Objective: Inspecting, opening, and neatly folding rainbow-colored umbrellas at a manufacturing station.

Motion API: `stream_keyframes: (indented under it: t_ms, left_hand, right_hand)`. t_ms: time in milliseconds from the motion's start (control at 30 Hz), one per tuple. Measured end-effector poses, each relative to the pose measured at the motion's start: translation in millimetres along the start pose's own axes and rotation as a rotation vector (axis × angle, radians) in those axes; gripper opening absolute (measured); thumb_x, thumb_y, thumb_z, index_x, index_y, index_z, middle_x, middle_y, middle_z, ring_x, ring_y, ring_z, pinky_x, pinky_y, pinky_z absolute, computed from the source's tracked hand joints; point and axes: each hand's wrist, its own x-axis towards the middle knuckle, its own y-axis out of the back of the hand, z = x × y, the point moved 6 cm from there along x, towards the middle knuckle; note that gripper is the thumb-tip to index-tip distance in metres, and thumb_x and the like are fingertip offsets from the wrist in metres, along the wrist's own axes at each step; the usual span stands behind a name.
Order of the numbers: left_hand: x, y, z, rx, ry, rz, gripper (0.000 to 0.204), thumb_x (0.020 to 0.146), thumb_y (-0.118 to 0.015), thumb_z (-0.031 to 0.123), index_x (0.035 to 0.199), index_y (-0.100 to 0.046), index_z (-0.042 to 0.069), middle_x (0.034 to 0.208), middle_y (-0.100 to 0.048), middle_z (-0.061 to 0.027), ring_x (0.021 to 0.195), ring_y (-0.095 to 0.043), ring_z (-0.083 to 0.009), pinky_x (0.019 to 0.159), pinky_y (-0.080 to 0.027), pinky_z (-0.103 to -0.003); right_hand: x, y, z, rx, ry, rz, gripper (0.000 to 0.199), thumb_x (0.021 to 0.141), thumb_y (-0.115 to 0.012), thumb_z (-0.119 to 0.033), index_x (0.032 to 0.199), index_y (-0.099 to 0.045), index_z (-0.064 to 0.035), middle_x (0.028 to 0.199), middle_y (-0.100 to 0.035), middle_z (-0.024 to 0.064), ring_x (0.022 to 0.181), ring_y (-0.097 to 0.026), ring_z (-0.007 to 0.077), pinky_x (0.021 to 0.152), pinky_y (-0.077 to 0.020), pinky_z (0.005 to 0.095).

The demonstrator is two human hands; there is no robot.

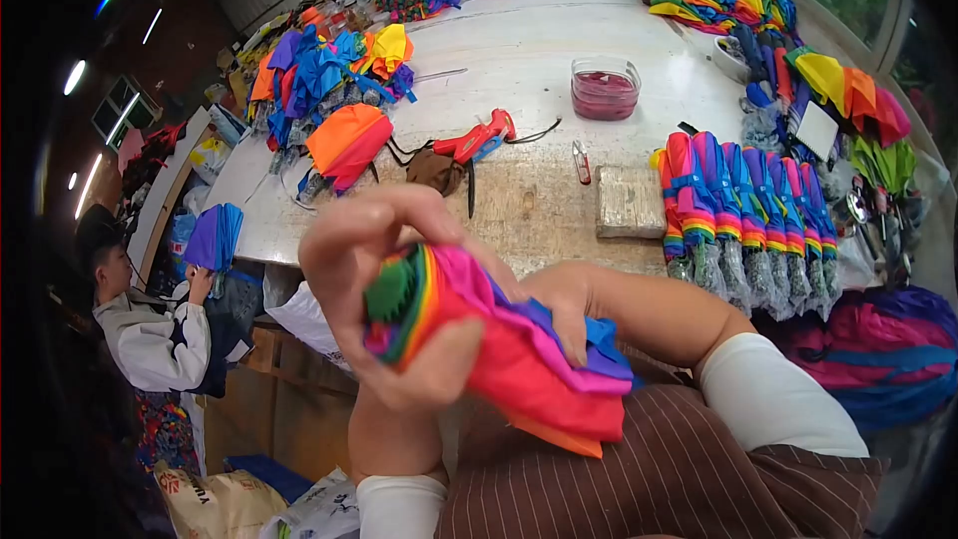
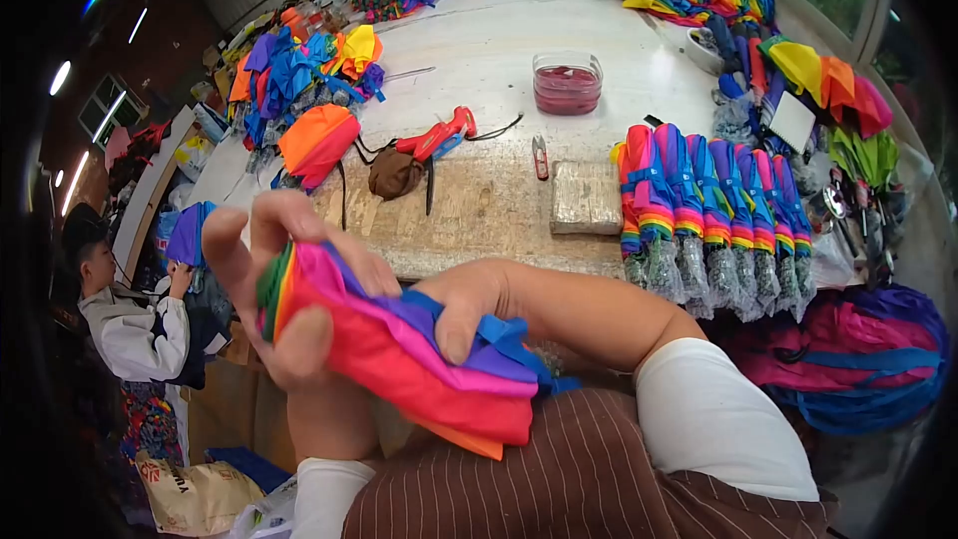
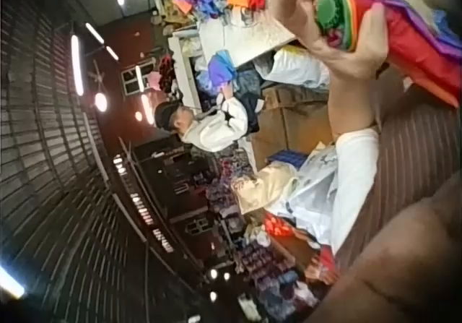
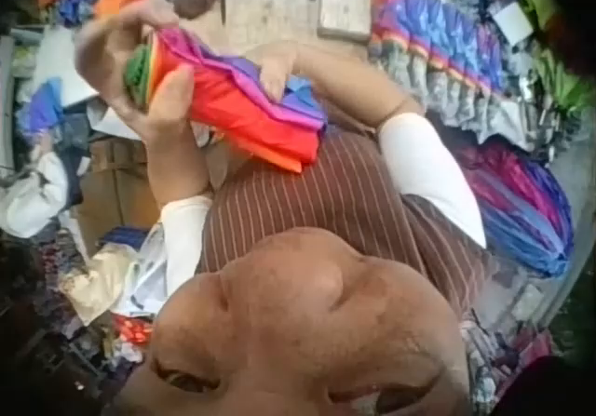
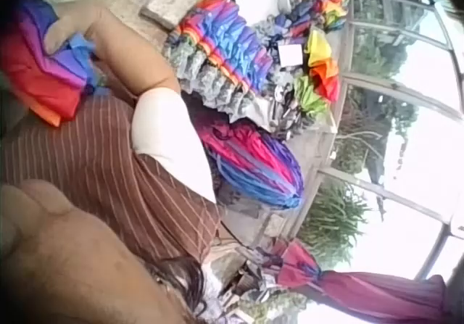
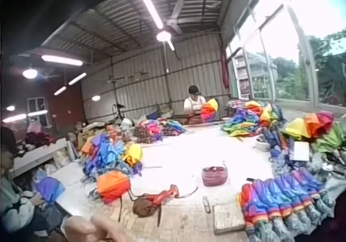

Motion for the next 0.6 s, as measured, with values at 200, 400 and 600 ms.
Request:
stream_keyframes:
  t_ms: [200, 400, 600]
  left_hand:
    - [-6.6, 34.5, -45.6, -0.28, 0.216, 0.325, 0.067, 0.077, -0.054, -0.006, 0.137, -0.03, 0.009, 0.109, -0.051, -0.0132, 0.088, -0.057, -0.0182, 0.07, -0.053, -0.032]
    - [-19.0, 69.8, -73.0, 0.17, 0.309, 0.452, 0.05, 0.08, -0.056, -0.007, 0.127, -0.045, 0.005, 0.093, -0.053, -0.0034, 0.081, -0.05, -0.0084, 0.077, -0.044, -0.023]
    - [-90.1, 76.0, -113.0, -0.4, 0.461, 0.567, 0.081, 0.08, -0.072, 0.016, 0.143, -0.022, 0.016, 0.123, -0.044, -0.0113, 0.115, -0.05, -0.0238, 0.095, -0.043, -0.035]
  right_hand:
    - [-3.8, 9.0, -33.6, -0.483, 0.079, 0.451, 0.079, 0.068, -0.082, -0.028, 0.129, -0.042, 0.0023, 0.119, -0.057, 0.0087, 0.105, -0.055, 0.0142, 0.093, -0.0438, 0.0315]
    - [-15.0, 25.0, -23.1, -0.504, 0.016, 0.628, 0.077, 0.068, -0.079, -0.031, 0.128, -0.043, -0.0006, 0.117, -0.058, 0.011, 0.105, -0.056, 0.018, 0.093, -0.0434, 0.0325]
    - [-41.9, 56.8, -9.5, -1.01, -0.021, 0.971, 0.067, 0.066, -0.076, -0.029, 0.121, -0.05, -0.0023, 0.105, -0.061, 0.0128, 0.097, -0.058, 0.0203, 0.088, -0.0449, 0.0331]
